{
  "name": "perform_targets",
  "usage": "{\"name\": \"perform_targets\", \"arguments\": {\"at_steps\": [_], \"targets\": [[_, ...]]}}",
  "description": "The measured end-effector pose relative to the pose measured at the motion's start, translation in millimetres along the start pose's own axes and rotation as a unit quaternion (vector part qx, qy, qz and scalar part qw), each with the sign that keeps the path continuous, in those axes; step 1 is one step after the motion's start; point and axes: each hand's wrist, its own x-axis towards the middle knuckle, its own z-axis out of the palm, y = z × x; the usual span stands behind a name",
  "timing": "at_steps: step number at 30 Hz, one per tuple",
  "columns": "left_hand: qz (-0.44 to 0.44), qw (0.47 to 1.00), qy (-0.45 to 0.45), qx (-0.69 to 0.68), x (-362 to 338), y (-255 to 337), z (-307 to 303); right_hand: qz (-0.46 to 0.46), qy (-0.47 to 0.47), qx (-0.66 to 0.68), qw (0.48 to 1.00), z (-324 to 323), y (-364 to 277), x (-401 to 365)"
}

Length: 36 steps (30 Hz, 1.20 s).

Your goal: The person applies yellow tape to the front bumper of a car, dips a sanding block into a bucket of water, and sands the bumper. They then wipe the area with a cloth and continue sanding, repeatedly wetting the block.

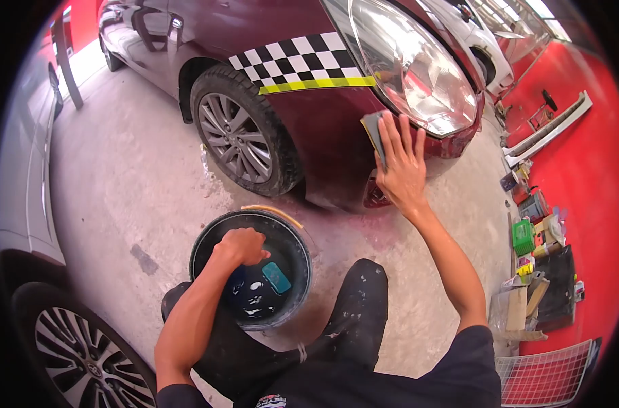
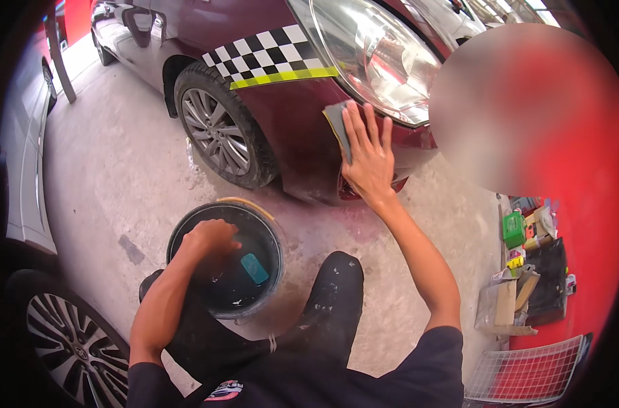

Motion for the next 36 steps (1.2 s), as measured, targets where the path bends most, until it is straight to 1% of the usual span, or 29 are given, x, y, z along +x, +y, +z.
{"name": "perform_targets", "arguments": {"at_steps": [1, 4, 5, 7, 9, 10, 12, 13, 14, 16, 19, 20, 21, 22, 24, 25, 28, 29, 32, 36], "targets": [[0.003, 1.000, 0.001, 0.006, 2.5, 0.7, -2.1, -0.007, -0.007, 0.007, 1.000, 5.0, -2.6, 12.6], [0.023, 0.999, 0.032, -0.014, 19.5, 4.4, 7.1, -0.042, 0.016, 0.032, 0.999, 9.6, -13.6, 50.3], [0.020, 1.000, 0.018, -0.001, 18.4, 4.7, 6.6, -0.046, -0.002, 0.036, 0.998, 6.5, -6.3, 44.0], [0.016, 1.000, -0.011, 0.023, 11.0, 5.2, 6.8, -0.031, -0.021, 0.014, 0.999, 6.1, 7.0, 3.5], [0.016, 1.000, -0.013, 0.009, 5.7, 6.6, 3.5, -0.021, -0.019, 0.007, 1.000, 3.2, 4.9, -6.0], [0.015, 1.000, -0.017, 0.004, 2.2, 7.6, 3.6, -0.038, -0.019, 0.011, 0.999, 8.3, 3.4, -2.4], [0.024, 1.000, -0.001, 0.009, 14.4, 6.2, 8.5, -0.060, -0.011, 0.018, 0.998, 9.6, -8.1, 30.8], [0.030, 1.000, 0.008, 0.008, 20.5, 6.6, 11.6, -0.081, -0.002, 0.045, 0.996, 11.3, -13.1, 49.3], [0.027, 1.000, 0.009, 0.005, 21.8, 7.4, 12.5, -0.091, -0.006, 0.032, 0.995, 8.6, -10.1, 53.3], [0.022, 1.000, 0.010, 0.001, 23.9, 3.2, 13.6, -0.107, -0.015, 0.008, 0.994, 3.8, -3.9, 55.6], [0.006, 1.000, -0.012, 0.006, 3.4, -1.9, 3.4, -0.079, -0.025, -0.033, 0.996, 0.0, 16.2, 15.4], [0.004, 1.000, -0.006, 0.006, 5.2, -3.3, 0.9, -0.073, -0.025, -0.045, 0.996, -2.6, 15.8, 16.8], [0.002, 1.000, -0.006, 0.010, 5.4, -3.7, -0.1, -0.070, -0.031, -0.013, 0.997, 1.0, 12.2, 21.9], [0.000, 1.000, -0.005, 0.019, 5.3, -4.1, -3.2, -0.089, -0.022, -0.005, 0.996, 7.6, 8.1, 31.3], [0.013, 1.000, 0.024, -0.002, 15.5, -2.4, -2.5, -0.131, -0.002, 0.007, 0.991, 11.2, -6.4, 65.8], [0.021, 0.999, 0.041, -0.016, 21.6, -0.7, -0.1, -0.149, -0.023, 0.002, 0.989, 10.1, -10.7, 77.9], [0.005, 1.000, 0.027, -0.002, 2.9, -3.1, -3.7, -0.158, -0.025, -0.021, 0.987, -6.9, 12.0, 62.4], [0.003, 1.000, 0.022, -0.017, -10.8, -5.1, -6.7, -0.140, -0.034, -0.028, 0.989, -13.2, 19.3, 47.2], [-0.006, 0.999, 0.035, -0.036, -28.3, -9.7, -11.9, -0.110, -0.036, -0.011, 0.993, -2.8, 15.7, 34.2], [0.009, 0.996, 0.068, -0.051, -16.8, -4.9, -16.7, -0.166, -0.025, 0.002, 0.986, 11.4, -14.9, 81.0]]}}
